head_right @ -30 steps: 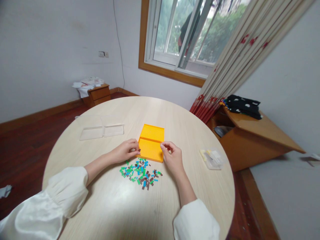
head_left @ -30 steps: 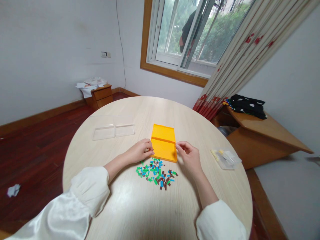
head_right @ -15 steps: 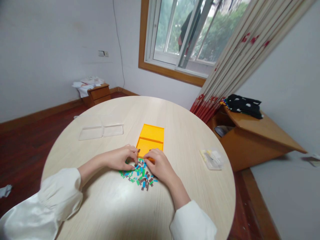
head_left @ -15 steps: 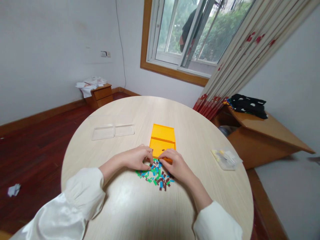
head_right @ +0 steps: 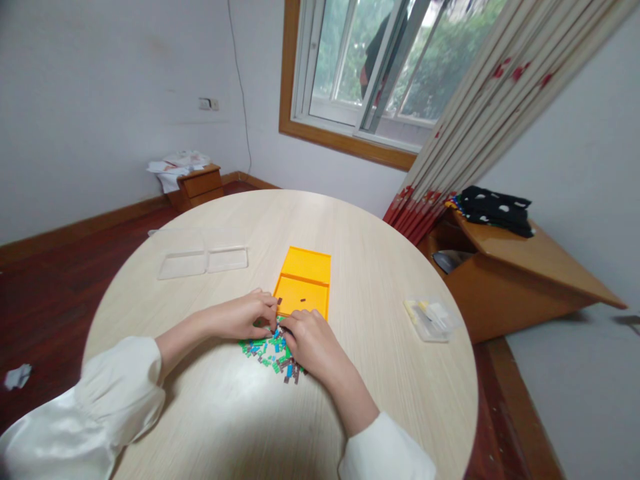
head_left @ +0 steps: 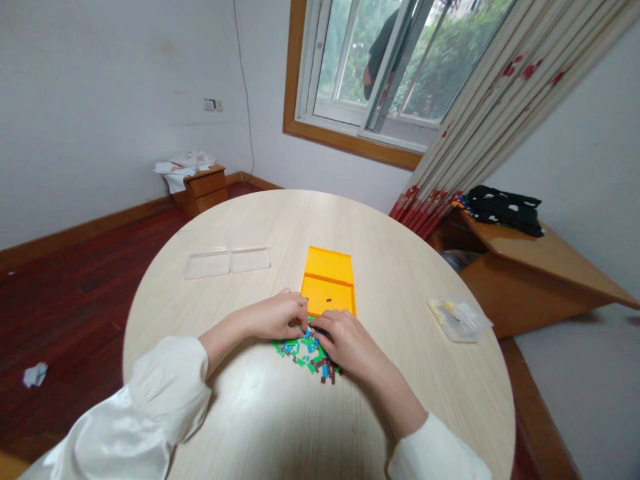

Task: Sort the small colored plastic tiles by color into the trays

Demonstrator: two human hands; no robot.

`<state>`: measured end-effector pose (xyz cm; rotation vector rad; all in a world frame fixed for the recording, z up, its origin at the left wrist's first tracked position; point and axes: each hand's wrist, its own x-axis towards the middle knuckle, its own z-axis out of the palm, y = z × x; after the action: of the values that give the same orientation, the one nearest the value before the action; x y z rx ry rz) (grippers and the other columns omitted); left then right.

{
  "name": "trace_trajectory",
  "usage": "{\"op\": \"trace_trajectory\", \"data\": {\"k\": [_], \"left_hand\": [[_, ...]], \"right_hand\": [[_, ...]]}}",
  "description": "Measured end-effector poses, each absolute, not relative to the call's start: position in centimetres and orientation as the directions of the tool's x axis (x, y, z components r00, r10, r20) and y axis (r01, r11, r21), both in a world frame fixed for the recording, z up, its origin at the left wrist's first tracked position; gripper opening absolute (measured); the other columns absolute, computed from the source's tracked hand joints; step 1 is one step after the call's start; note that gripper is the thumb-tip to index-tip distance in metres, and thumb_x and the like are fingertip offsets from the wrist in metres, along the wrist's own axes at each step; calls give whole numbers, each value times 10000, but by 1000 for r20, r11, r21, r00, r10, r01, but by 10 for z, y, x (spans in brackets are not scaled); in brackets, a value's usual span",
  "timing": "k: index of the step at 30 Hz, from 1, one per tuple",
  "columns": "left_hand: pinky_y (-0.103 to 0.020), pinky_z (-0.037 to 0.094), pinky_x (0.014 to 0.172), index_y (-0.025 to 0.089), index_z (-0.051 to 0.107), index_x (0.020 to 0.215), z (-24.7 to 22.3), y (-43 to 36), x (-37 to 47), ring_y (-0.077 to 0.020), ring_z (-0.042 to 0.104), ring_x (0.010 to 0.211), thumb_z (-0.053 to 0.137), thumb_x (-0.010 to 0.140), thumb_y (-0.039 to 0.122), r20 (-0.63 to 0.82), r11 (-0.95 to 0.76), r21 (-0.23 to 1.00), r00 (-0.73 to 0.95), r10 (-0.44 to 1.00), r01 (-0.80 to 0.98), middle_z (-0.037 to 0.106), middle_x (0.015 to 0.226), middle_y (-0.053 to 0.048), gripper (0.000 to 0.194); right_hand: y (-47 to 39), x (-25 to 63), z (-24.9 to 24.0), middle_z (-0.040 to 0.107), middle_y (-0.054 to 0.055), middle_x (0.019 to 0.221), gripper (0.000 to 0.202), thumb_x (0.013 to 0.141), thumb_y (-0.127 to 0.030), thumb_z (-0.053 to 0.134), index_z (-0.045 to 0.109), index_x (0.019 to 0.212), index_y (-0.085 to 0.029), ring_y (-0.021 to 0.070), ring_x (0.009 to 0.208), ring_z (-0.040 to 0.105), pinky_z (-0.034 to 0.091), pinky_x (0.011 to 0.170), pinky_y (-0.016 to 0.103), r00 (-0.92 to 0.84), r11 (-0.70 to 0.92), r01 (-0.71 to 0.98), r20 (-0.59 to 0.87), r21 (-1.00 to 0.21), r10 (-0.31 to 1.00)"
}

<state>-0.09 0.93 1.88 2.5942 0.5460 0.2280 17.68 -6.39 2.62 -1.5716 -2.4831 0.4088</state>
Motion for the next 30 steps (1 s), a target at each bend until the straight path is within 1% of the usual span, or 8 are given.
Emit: {"op": "trace_trajectory", "data": {"k": [2, 5, 9, 14, 19, 24, 27, 30], "left_hand": [[-294, 346, 824, 185, 668, 767, 18, 9, 0, -163, 562, 818, 613, 744, 139, 89, -803, 495, 899, 428, 333, 607, 746, 4, 75], [-267, 371, 757, 163, 654, 723, 18, 9, 3, -126, 544, 690, 585, 733, 120, 144, -766, 547, 864, 482, 336, 595, 687, 11, 82], [-239, 395, 663, 134, 654, 713, 17, 13, 7, -117, 531, 636, 575, 731, 118, 250, -662, 642, 710, 658, 387, 611, 661, -4, 82], [-257, 439, 683, 126, 673, 836, 5, 20, 10, -135, 574, 701, 560, 761, 135, 275, -543, 722, 542, 794, 429, 671, 778, -43, 135], [-250, 448, 679, 133, 605, 1085, 1, 20, 10, -118, 564, 669, 554, 772, 126, 289, -516, 757, 504, 814, 400, 642, 756, -13, 317], [-213, 411, 601, 149, 534, 1176, 9, 18, 9, -95, 515, 598, 544, 790, 138, 297, -506, 779, 493, 818, 369, 581, 681, 32, 386], [-206, 387, 576, 145, 580, 1092, 9, 18, 8, -90, 486, 565, 547, 798, 164, 301, -528, 758, 513, 804, 383, 562, 630, 41, 296], [-212, 380, 581, 130, 648, 864, 9, 17, 7, -94, 495, 582, 526, 811, 177, 306, -574, 702, 548, 778, 423, 602, 654, 5, 141]], "right_hand": [[-64, 176, 26, 678, 51, 899, 184, 865, -182, 541, 669, 996, -200, 175, 882, 591, 388, 789, 294, -412, 386, 861, -7, -331, 911], [-64, 176, 25, 679, 59, 926, 170, 857, -181, 551, 675, 972, -198, 183, 907, 592, 390, 808, 303, -379, 356, 874, -9, -330, 925], [-65, 176, 24, 681, 67, 949, 151, 845, -168, 567, 677, 948, -178, 191, 927, 597, 398, 832, 312, -360, 337, 879, -8, -336, 933], [-65, 175, 26, 682, 73, 970, 172, 849, -167, 561, 670, 981, -179, 189, 942, 601, 403, 838, 313, -355, 333, 878, -2, -343, 935], [-65, 173, 28, 678, 70, 979, 193, 853, -162, 547, 673, 996, -190, 187, 941, 602, 398, 823, 303, -360, 337, 884, -14, -325, 933], [-66, 172, 28, 674, 67, 959, 180, 864, -185, 539, 682, 973, -191, 188, 937, 599, 388, 816, 301, -362, 339, 889, -21, -310, 932], [-66, 172, 28, 672, 64, 968, 166, 864, -195, 544, 675, 965, -192, 187, 943, 597, 377, 821, 303, -357, 334, 888, -16, -315, 934], [-66, 171, 27, 670, 57, 959, 156, 857, -159, 533, 670, 924, -192, 178, 928, 595, 362, 811, 298, -346, 322, 895, -26, -308, 938]]}}
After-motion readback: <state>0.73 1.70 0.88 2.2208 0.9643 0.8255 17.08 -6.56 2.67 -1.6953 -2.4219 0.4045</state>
